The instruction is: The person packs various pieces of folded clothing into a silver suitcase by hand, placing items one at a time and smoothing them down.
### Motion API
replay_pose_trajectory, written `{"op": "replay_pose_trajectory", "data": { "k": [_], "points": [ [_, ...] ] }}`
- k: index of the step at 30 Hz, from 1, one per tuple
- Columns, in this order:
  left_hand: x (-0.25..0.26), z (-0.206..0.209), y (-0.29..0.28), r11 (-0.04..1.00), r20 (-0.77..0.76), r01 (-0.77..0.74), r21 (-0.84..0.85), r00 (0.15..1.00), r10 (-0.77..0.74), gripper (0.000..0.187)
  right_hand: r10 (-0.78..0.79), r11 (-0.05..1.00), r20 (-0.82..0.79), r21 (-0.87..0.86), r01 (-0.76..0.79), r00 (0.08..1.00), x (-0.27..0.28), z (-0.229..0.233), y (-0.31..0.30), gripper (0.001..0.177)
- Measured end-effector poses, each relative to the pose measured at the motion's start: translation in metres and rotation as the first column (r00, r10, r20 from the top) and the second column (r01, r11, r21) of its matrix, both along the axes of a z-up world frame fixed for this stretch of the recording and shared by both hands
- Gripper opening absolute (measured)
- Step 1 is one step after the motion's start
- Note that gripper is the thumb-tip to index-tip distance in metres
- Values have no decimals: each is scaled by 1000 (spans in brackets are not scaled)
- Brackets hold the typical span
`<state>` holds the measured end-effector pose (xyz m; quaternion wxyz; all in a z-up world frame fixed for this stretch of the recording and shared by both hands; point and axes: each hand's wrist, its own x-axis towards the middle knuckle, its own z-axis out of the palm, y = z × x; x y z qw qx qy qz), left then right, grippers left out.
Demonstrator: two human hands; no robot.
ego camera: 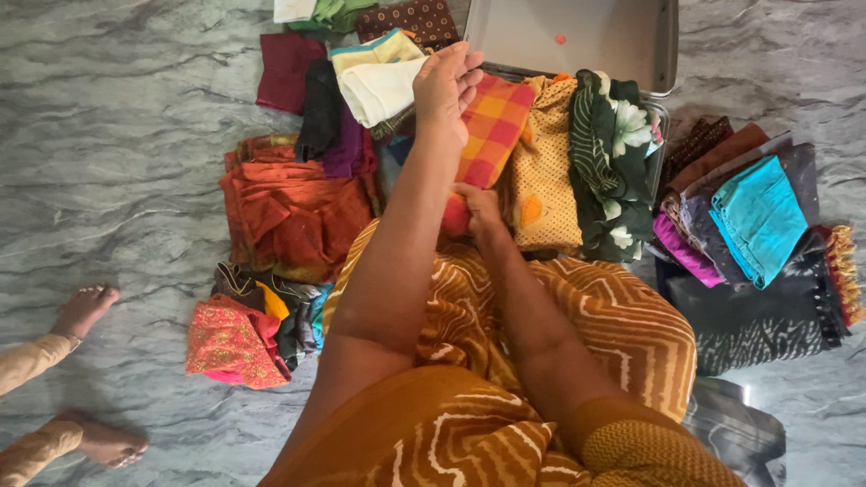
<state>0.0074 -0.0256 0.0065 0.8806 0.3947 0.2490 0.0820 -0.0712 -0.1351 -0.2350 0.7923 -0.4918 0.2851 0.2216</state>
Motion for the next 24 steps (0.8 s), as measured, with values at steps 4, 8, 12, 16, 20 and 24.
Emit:
{"op": "replay_pose_trajectory", "data": {
  "k": [4,8,12,16,20,24],
  "points": [
    [0,-2,3,1000,0,2,9,1000,-2,23,-97,995,87,-11,98,991,-8,27,24,37],
    [3,-6,9,1000,28,-4,3,1000,3,24,-104,993,126,70,95,987,-15,58,40,35],
    [4,-9,11,1000,73,-23,-3,997,23,26,13,992,215,121,-40,976,-29,80,59,38],
    [2,-6,16,999,82,-34,2,996,34,26,237,951,318,116,-285,918,-59,88,75,41],
    [-4,-1,22,999,87,-27,30,996,24,25,472,849,408,29,-528,781,-89,85,97,45],
    [-12,0,29,999,139,-26,33,990,21,24,613,770,432,-136,-624,662,-99,76,97,48]
  ]
}}
